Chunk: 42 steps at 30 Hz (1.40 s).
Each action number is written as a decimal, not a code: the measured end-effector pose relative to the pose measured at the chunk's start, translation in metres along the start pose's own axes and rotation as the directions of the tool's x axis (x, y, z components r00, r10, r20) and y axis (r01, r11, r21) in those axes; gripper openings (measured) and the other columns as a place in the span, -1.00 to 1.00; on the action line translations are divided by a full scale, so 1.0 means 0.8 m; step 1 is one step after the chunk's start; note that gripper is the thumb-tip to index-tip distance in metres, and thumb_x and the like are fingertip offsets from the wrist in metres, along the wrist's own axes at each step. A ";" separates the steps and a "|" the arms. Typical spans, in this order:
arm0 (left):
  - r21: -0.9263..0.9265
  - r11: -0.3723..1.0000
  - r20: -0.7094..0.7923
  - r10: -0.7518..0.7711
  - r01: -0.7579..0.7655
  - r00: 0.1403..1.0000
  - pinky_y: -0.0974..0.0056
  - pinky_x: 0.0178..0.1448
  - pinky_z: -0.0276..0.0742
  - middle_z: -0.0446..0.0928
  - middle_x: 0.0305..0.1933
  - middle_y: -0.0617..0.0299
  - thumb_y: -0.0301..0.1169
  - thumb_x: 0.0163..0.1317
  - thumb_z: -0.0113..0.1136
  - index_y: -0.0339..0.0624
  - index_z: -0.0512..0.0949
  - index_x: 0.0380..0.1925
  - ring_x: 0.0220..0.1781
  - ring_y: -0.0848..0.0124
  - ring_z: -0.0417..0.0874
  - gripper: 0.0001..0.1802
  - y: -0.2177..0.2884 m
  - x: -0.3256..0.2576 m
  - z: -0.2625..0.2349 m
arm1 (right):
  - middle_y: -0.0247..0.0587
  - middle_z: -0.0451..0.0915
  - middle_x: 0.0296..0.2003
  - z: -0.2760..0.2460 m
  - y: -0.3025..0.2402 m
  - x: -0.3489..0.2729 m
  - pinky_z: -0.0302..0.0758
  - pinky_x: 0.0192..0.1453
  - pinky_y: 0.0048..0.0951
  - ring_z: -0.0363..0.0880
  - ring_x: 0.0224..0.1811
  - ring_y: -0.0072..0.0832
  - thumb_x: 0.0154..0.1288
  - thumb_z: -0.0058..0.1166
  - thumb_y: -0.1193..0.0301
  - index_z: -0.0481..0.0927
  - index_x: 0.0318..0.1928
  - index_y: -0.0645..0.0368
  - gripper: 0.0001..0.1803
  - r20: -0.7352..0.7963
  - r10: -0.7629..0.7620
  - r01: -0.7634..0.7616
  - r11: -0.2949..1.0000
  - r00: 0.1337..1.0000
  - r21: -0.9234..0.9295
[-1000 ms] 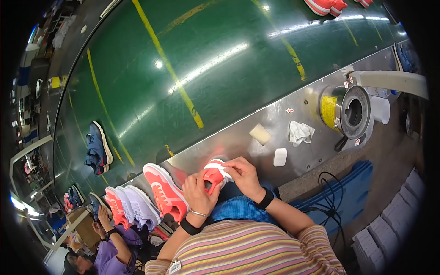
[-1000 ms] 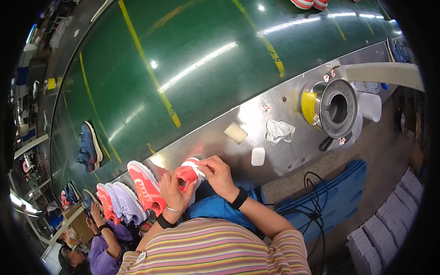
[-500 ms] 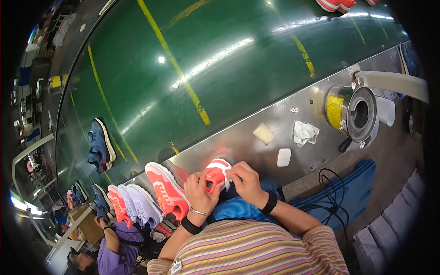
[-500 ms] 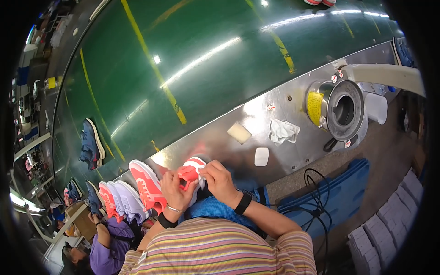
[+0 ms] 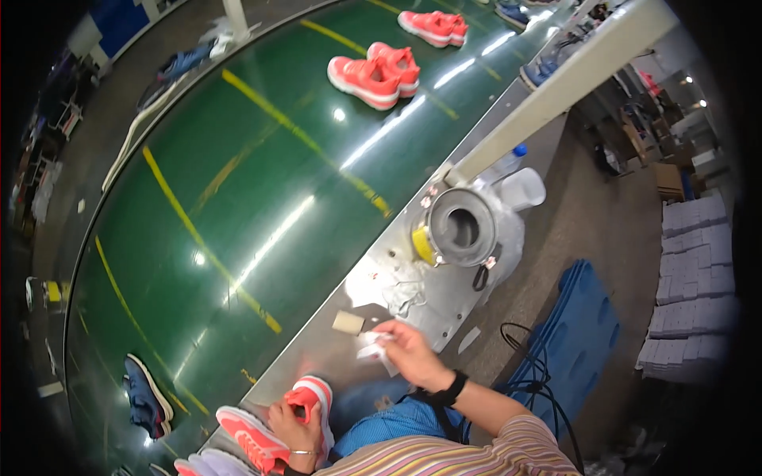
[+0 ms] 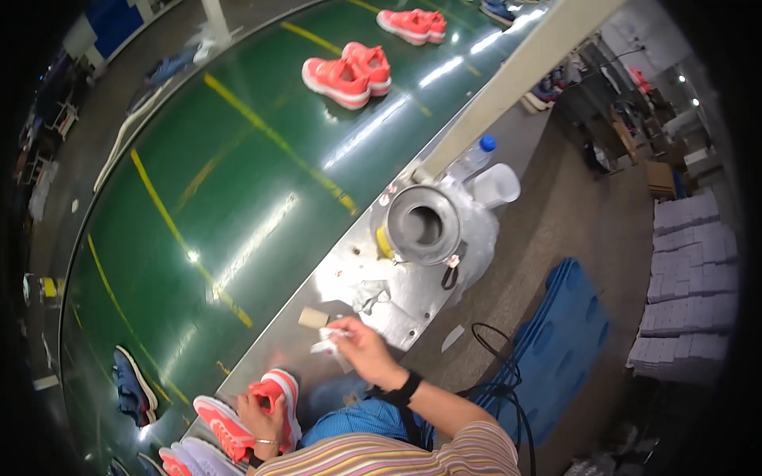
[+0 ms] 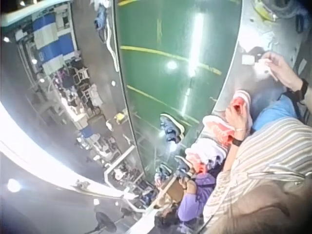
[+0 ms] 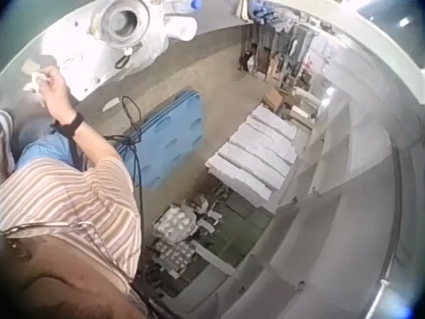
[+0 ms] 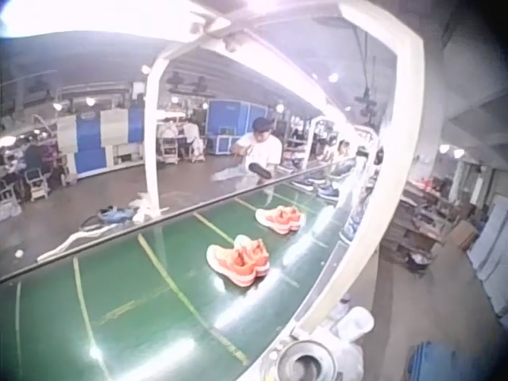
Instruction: The person is cleaning and inspecting shoes on a conveyor belt in a manufacturing facility.
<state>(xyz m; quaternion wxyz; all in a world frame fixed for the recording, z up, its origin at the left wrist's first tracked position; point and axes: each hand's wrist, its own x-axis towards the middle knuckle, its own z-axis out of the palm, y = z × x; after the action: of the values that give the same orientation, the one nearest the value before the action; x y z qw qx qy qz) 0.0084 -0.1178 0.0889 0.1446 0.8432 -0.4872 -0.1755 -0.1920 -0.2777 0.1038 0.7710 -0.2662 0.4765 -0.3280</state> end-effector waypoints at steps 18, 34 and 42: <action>0.400 0.916 0.132 -0.015 -0.040 0.991 -0.04 0.13 0.20 0.28 0.05 -0.05 0.11 -0.30 0.35 -0.10 0.25 0.11 0.08 0.03 0.33 -0.05 0.055 -0.016 -0.001 | -0.20 0.51 -0.30 -0.295 -0.265 0.017 0.50 -0.25 -0.51 0.51 -0.30 -0.53 0.19 -0.07 0.60 0.43 -0.22 0.29 -0.87 -0.533 -0.628 0.523 0.775 0.567 -0.355; -0.267 0.780 0.152 0.613 -0.565 0.775 0.08 0.12 0.28 0.30 0.01 -0.12 -0.49 -0.03 0.20 -0.23 0.33 0.03 0.04 -0.07 0.34 -0.46 0.226 0.128 -0.063 | -0.09 0.49 -0.28 -0.290 -0.339 0.158 0.43 -0.12 -0.24 0.45 -0.18 -0.09 0.01 0.07 0.54 0.52 -0.30 0.21 -0.82 0.235 -0.932 0.297 -0.150 0.276 -0.943; -0.309 0.845 0.201 0.507 -0.437 0.838 0.10 0.11 0.28 0.31 -0.01 -0.11 -0.54 -0.05 0.16 -0.26 0.38 -0.03 0.03 -0.04 0.34 -0.52 0.219 0.109 -0.062 | -0.06 0.48 -0.30 -0.301 -0.333 0.185 0.43 -0.11 -0.30 0.47 -0.19 -0.13 -0.09 0.17 0.55 0.42 -0.20 0.22 -0.64 -0.051 -0.990 0.286 0.086 0.128 -0.954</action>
<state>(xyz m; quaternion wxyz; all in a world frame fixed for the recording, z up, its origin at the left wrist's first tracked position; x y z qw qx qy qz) -0.0644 -0.2751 0.1921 0.2200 0.6377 -0.6703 -0.3093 -0.4293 -0.5852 0.1158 -0.0061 -0.6108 0.6102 -0.5045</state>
